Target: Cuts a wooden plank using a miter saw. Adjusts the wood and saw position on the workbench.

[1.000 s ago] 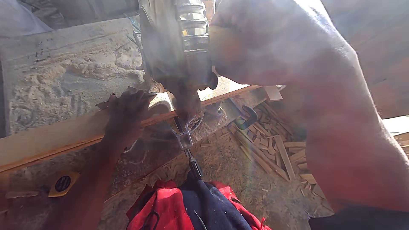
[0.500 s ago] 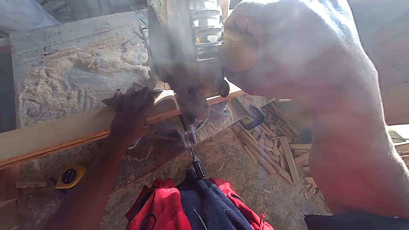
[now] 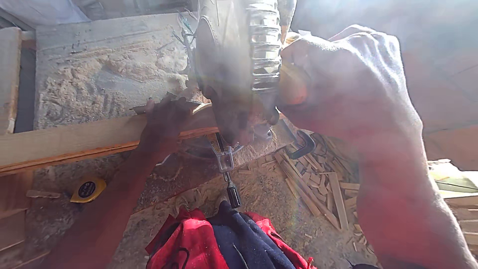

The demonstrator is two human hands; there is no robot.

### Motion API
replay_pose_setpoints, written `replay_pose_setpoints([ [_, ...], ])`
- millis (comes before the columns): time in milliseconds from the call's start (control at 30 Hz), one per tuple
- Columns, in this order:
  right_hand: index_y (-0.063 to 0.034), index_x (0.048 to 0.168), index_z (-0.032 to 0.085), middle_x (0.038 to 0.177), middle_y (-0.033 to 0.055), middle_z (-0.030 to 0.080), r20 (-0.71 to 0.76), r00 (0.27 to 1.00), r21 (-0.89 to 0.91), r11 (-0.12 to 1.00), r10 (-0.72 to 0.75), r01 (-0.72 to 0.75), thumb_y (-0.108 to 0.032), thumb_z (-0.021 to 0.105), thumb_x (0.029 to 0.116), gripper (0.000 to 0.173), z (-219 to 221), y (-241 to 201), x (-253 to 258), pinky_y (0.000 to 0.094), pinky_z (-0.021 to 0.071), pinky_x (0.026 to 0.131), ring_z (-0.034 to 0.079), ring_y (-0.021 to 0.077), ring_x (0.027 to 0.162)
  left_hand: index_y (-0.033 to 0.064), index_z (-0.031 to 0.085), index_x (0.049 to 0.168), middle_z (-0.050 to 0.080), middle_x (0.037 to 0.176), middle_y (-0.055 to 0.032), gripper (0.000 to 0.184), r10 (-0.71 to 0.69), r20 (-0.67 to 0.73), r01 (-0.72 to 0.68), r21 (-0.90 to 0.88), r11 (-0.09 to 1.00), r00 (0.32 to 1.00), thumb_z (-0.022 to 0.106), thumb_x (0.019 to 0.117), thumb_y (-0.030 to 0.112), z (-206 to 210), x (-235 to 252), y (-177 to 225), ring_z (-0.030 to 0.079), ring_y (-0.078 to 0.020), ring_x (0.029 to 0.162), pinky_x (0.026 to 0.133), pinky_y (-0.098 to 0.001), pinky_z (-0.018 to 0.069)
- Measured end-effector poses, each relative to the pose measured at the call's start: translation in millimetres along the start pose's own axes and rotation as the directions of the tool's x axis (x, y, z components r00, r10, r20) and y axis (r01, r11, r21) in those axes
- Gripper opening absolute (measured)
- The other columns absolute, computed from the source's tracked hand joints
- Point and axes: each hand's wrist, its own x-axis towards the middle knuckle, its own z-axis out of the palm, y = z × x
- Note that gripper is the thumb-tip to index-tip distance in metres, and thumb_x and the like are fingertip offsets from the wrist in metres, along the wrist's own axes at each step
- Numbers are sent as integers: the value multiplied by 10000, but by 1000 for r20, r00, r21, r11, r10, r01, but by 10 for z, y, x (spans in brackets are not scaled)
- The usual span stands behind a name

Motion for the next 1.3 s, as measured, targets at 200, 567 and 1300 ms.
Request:
replay_pose_setpoints([
  [200,-76,1048,625,871,130,653,91,995,87,996,28,-36,-259,591,1017,188,30,-179,-268,445,545,635,675,277,782,198,385,1576,221,1705,-58,1086,16,-69,-15,15,1000,997,932,640,271,46,-28,11,138,-372,1572,1208,-708,67],
  [567,-77,1022,613,811,133,643,37,998,61,997,48,-51,-267,616,965,198,120,-192,-296,497,490,563,661,324,718,207,427,1536,271,1685,-40,1006,-13,-27,12,-37,999,1000,916,658,243,-105,6,42,268,-388,1523,1183,-732,146],
  [1300,-61,973,617,596,111,569,-103,995,-42,999,18,-22,-322,697,800,323,357,-187,-343,554,486,759,625,331,605,173,382,1566,311,1663,-72,1114,20,-19,-19,27,999,1000,944,619,339,-72,37,12,284,-399,1507,1155,-720,219],
])
